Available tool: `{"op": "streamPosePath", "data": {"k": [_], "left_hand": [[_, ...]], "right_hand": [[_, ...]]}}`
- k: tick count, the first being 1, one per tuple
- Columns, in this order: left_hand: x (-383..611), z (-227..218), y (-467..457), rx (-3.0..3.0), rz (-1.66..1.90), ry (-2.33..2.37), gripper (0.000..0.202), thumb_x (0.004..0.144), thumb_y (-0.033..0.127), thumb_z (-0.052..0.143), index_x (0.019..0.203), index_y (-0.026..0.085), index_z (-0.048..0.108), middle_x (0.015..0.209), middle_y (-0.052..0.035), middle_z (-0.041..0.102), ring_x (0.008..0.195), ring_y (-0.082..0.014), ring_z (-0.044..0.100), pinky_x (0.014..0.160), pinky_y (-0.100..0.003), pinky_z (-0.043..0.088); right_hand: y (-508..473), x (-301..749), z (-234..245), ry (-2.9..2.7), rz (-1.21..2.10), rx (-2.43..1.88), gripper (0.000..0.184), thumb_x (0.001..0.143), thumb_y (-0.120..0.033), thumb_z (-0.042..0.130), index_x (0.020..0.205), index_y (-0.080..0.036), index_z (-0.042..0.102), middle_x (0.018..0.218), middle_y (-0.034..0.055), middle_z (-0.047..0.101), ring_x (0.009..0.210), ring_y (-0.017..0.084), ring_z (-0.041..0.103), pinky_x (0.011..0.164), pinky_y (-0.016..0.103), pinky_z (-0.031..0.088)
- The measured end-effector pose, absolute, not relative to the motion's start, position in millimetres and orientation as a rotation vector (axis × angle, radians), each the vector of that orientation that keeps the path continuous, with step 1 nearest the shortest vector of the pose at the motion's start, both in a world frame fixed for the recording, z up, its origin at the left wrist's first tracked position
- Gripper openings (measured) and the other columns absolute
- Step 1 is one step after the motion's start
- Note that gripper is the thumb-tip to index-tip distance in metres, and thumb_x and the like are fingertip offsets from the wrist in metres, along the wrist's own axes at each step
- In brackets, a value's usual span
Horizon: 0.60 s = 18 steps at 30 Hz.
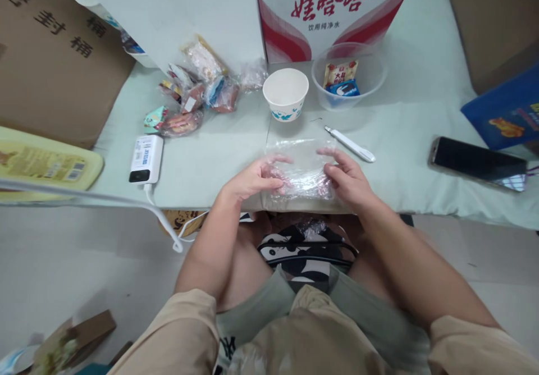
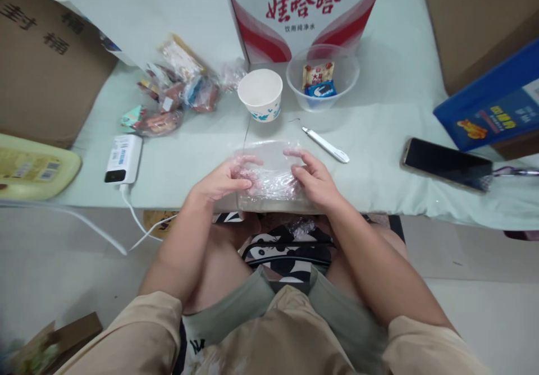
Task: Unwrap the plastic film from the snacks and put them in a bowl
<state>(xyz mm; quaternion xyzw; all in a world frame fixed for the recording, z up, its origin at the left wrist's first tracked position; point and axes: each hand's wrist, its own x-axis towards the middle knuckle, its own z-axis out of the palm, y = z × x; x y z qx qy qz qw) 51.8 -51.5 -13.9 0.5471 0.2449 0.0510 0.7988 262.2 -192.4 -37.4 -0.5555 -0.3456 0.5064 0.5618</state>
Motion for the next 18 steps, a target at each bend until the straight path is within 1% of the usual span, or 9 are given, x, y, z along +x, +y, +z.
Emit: {"op": "streamPosePath", "data": {"k": [3, 7, 9, 11, 13, 14, 16, 17, 18], "left_hand": [[51.7, -17.2, -50.2, 1.138, 0.072, 0.496, 0.068, 0.068, 0.036, 0.088, 0.127, 0.018, 0.061, 0.083, -0.0051, 0.076, 0.062, -0.0148, 0.070, 0.057, -0.023, 0.052], [54.7, -19.4, -48.1, 1.065, 0.252, 0.583, 0.041, 0.069, 0.031, 0.084, 0.105, 0.017, 0.071, 0.077, -0.0024, 0.073, 0.058, -0.0115, 0.065, 0.055, -0.022, 0.050], [54.9, -17.6, -46.3, 1.030, 0.321, 0.604, 0.034, 0.063, 0.025, 0.083, 0.095, 0.017, 0.073, 0.076, -0.0012, 0.071, 0.059, -0.0104, 0.063, 0.055, -0.021, 0.050], [54.2, -15.1, -44.8, 1.006, 0.298, 0.581, 0.039, 0.061, 0.027, 0.081, 0.098, 0.017, 0.074, 0.080, -0.0024, 0.071, 0.063, -0.0124, 0.064, 0.058, -0.023, 0.052], [54.4, -14.3, -44.5, 1.049, 0.254, 0.570, 0.051, 0.065, 0.034, 0.080, 0.112, 0.018, 0.071, 0.085, -0.0038, 0.070, 0.069, -0.0153, 0.067, 0.063, -0.026, 0.055], [55.2, -15.1, -44.5, 1.108, 0.254, 0.589, 0.056, 0.067, 0.035, 0.080, 0.120, 0.018, 0.068, 0.086, -0.0036, 0.070, 0.070, -0.0155, 0.067, 0.064, -0.027, 0.055], [58.6, -19.6, -44.0, 1.251, 0.294, 0.664, 0.064, 0.069, 0.031, 0.081, 0.129, 0.019, 0.061, 0.083, -0.0013, 0.069, 0.068, -0.0134, 0.065, 0.065, -0.025, 0.053], [60.9, -22.9, -43.0, 1.302, 0.343, 0.706, 0.067, 0.068, 0.027, 0.082, 0.130, 0.020, 0.058, 0.082, 0.0001, 0.069, 0.068, -0.0121, 0.065, 0.066, -0.024, 0.052], [63.3, -26.3, -41.5, 1.325, 0.414, 0.742, 0.068, 0.066, 0.024, 0.083, 0.129, 0.020, 0.057, 0.082, 0.0008, 0.069, 0.069, -0.0116, 0.065, 0.067, -0.024, 0.052]], "right_hand": [[-190.4, 259.8, -39.8, -0.690, 1.148, -1.292, 0.034, 0.080, -0.044, 0.067, 0.112, -0.030, 0.066, 0.057, -0.0068, 0.047, 0.046, 0.011, 0.040, 0.045, 0.025, 0.036], [-189.2, 262.8, -33.8, -0.695, 1.191, -1.214, 0.029, 0.069, -0.048, 0.063, 0.086, -0.025, 0.065, 0.066, -0.0006, 0.056, 0.054, 0.016, 0.051, 0.049, 0.030, 0.043], [-189.2, 264.8, -30.0, -0.771, 1.187, -1.221, 0.036, 0.073, -0.057, 0.054, 0.079, -0.023, 0.064, 0.072, 0.0035, 0.061, 0.061, 0.018, 0.056, 0.053, 0.033, 0.046], [-189.0, 265.0, -28.4, -0.844, 1.112, -1.329, 0.039, 0.078, -0.059, 0.051, 0.076, -0.022, 0.063, 0.075, 0.0039, 0.062, 0.063, 0.018, 0.055, 0.055, 0.032, 0.045], [-188.6, 263.1, -29.3, -0.921, 1.015, -1.475, 0.030, 0.078, -0.051, 0.063, 0.088, -0.023, 0.064, 0.073, 0.0004, 0.061, 0.062, 0.015, 0.053, 0.057, 0.031, 0.043], [-188.3, 261.8, -30.3, -0.950, 0.970, -1.528, 0.033, 0.075, -0.044, 0.069, 0.101, -0.024, 0.063, 0.073, -0.0018, 0.061, 0.060, 0.014, 0.052, 0.057, 0.030, 0.042], [-186.9, 259.7, -32.8, -0.946, 0.880, -1.577, 0.061, 0.072, -0.034, 0.075, 0.129, -0.028, 0.052, 0.073, -0.0053, 0.061, 0.057, 0.014, 0.051, 0.057, 0.030, 0.042], [-185.8, 259.5, -33.9, -0.911, 0.833, -1.583, 0.070, 0.072, -0.033, 0.075, 0.136, -0.029, 0.045, 0.073, -0.0061, 0.061, 0.058, 0.015, 0.052, 0.057, 0.030, 0.043], [-184.4, 260.2, -34.7, -0.862, 0.785, -1.588, 0.071, 0.073, -0.033, 0.074, 0.136, -0.028, 0.044, 0.072, -0.0061, 0.061, 0.059, 0.015, 0.054, 0.058, 0.030, 0.043]]}}
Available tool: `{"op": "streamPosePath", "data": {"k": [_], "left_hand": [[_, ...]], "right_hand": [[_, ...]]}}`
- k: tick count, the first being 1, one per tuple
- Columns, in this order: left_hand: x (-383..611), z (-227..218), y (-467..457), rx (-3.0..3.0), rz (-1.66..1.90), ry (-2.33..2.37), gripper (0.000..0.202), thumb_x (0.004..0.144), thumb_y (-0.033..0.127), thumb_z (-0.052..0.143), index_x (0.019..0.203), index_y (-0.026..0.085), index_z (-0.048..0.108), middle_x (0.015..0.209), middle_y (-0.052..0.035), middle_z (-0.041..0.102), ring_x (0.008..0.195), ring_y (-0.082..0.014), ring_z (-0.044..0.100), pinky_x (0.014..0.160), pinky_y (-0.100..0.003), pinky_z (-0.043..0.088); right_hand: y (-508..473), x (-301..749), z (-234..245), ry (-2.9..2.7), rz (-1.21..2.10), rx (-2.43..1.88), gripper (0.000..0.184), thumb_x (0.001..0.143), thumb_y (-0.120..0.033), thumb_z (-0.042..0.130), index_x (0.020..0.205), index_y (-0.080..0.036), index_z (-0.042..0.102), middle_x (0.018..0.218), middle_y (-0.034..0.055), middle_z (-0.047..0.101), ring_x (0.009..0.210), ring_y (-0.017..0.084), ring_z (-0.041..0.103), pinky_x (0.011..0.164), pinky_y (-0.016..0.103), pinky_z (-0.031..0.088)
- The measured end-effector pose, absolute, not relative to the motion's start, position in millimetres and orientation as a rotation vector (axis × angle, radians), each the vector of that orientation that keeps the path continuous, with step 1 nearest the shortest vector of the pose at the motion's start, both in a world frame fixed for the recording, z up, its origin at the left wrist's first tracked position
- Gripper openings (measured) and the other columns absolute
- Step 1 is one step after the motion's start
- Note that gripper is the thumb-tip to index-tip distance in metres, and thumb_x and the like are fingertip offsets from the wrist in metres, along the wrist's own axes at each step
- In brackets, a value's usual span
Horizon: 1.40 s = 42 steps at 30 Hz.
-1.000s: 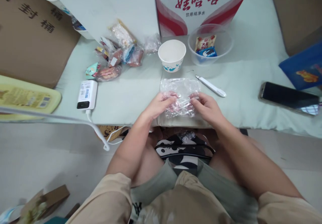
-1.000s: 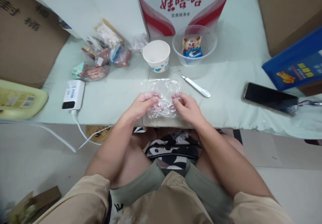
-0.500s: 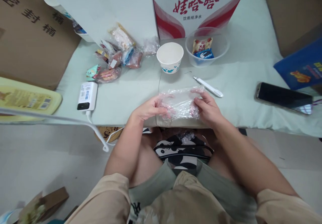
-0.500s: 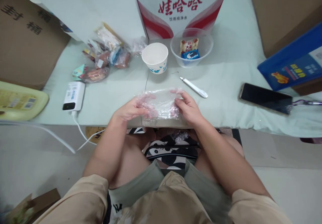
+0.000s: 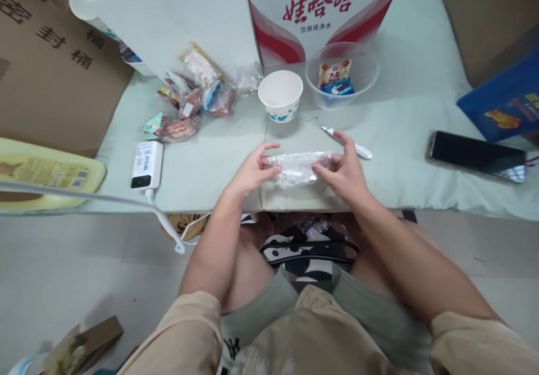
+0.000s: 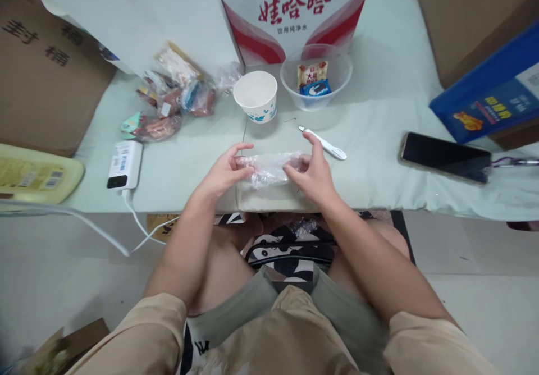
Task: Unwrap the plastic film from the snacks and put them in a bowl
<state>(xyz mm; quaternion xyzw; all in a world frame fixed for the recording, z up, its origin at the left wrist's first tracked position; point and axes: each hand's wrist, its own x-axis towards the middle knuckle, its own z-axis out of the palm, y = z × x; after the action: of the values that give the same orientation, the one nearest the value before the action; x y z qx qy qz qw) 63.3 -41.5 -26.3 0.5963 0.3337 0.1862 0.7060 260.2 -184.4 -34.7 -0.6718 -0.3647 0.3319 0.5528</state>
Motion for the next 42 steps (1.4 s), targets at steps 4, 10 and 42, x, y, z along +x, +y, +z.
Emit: {"op": "streamPosePath", "data": {"k": [4, 10, 42], "left_hand": [[72.8, -35.9, -36.7, 1.316, 0.870, 0.850, 0.043, 0.067, 0.026, 0.081, 0.103, 0.021, 0.059, 0.083, 0.0009, 0.070, 0.077, -0.0132, 0.069, 0.072, -0.025, 0.052], [95.1, -36.3, -64.0, 1.563, 0.711, 0.694, 0.052, 0.072, 0.043, 0.083, 0.114, 0.023, 0.059, 0.123, -0.0101, 0.069, 0.118, -0.0225, 0.065, 0.095, -0.033, 0.050], [82.0, -21.2, -18.6, 1.373, 0.745, 0.748, 0.012, 0.083, 0.026, 0.064, 0.089, 0.018, 0.059, 0.081, -0.0002, 0.062, 0.075, -0.0110, 0.056, 0.075, -0.027, 0.045]], "right_hand": [[-179.7, 267.5, -33.7, -0.713, 0.527, -1.680, 0.025, 0.074, -0.034, 0.070, 0.094, -0.024, 0.058, 0.075, -0.0014, 0.062, 0.067, 0.017, 0.058, 0.064, 0.033, 0.047], [-184.9, 258.2, -28.0, -1.086, 0.410, -1.651, 0.013, 0.078, -0.031, 0.067, 0.075, -0.026, 0.055, 0.085, 0.0031, 0.070, 0.082, 0.022, 0.063, 0.080, 0.039, 0.049], [-73.3, 258.0, 44.9, -1.324, 0.060, -1.924, 0.020, 0.068, -0.021, 0.066, 0.071, -0.025, 0.046, 0.064, -0.0024, 0.051, 0.063, 0.018, 0.050, 0.065, 0.034, 0.043]]}}
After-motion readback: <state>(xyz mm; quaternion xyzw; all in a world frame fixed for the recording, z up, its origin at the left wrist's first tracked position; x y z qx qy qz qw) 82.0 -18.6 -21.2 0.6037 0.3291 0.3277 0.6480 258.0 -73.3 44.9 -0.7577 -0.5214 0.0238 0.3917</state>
